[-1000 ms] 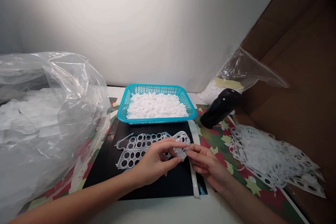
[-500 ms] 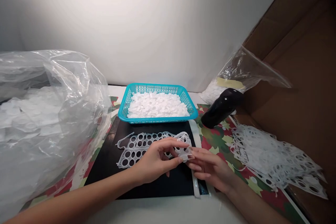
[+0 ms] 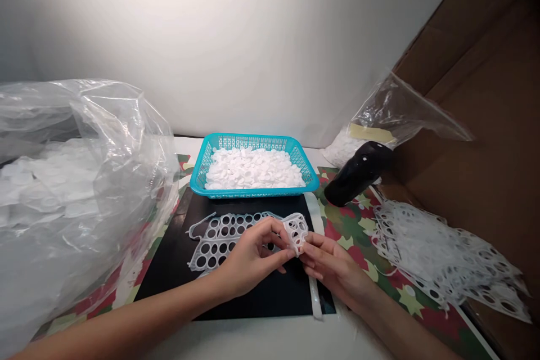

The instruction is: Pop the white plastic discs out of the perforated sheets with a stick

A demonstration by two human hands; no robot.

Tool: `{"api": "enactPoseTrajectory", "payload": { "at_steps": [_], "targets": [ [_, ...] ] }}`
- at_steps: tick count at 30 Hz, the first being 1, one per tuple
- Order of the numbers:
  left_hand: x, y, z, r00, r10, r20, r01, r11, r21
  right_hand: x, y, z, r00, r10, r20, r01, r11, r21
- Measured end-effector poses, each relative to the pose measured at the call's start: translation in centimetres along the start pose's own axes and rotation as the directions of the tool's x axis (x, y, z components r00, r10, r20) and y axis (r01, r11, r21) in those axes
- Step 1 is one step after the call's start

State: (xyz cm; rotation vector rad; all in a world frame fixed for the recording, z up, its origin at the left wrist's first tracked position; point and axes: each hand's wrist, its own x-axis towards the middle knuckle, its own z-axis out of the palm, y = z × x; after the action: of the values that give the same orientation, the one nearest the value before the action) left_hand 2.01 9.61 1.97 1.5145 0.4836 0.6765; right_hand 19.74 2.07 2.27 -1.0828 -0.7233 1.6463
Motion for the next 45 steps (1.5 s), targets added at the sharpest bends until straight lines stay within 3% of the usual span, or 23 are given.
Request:
{"api": "enactPoseTrajectory", "payload": {
  "at_steps": [6, 12, 19, 23, 27, 31, 33, 36, 40, 45],
  "targets": [
    [-0.2, 0.4, -0.1, 0.997, 0.058, -0.053, -0.047, 0.982, 0.185, 0.2, 0.2, 0.2, 0.997, -0.04, -0.062, 0.035, 0.996, -0.079],
    [0.0, 0.5, -0.3, 0.998, 0.013, -0.056, -0.003, 0.984, 0.176, 0.1, 0.2, -0.2, 0.992, -0.091, -0.089, 0.073, 0.979, -0.193],
    [0.5, 0.6, -0.9, 0.996, -0.07, 0.059, 0.071, 0.997, -0.015, -0.2, 0.0, 0.5, 1.0, 0.017, 0.005, -0.017, 0.993, 0.12],
    [1.1, 0.1, -1.4, 0.99, -0.103, 0.092, 0.111, 0.99, -0.089, 0.0, 0.0, 0.1, 0.998, 0.052, -0.041, -0.043, 0.98, 0.197],
    [1.6, -0.3, -1.5, 0.993, -0.114, -0.007, 0.114, 0.993, -0.038, 0.2, -0.4, -0.5, 0.985, 0.0, -0.175, 0.037, 0.977, 0.21],
    [2.0, 1.5, -2.3, 0.986, -0.053, -0.16, 0.082, 0.98, 0.181, 0.3, -0.7, -0.8, 0.957, -0.036, -0.289, 0.088, 0.981, 0.17],
    [2.3, 3.1, -3.7, 0.966, 0.035, -0.255, 0.057, 0.937, 0.346, 0.2, -0.6, -0.9, 0.94, -0.05, -0.336, 0.104, 0.984, 0.143],
    [2.9, 5.3, -6.8, 0.925, 0.181, -0.333, 0.071, 0.781, 0.62, 0.2, -0.5, -1.1, 0.91, -0.074, -0.408, 0.124, 0.988, 0.097],
    [3.2, 6.8, -9.9, 0.91, 0.263, -0.32, 0.131, 0.55, 0.825, 0.3, -0.4, -1.7, 0.873, -0.13, -0.47, 0.148, 0.989, 0.0],
    [2.3, 8.5, -10.6, 0.932, 0.244, -0.267, 0.162, 0.38, 0.911, 0.6, -0.3, -2.5, 0.839, -0.337, -0.426, 0.294, 0.941, -0.167]
  ]
}}
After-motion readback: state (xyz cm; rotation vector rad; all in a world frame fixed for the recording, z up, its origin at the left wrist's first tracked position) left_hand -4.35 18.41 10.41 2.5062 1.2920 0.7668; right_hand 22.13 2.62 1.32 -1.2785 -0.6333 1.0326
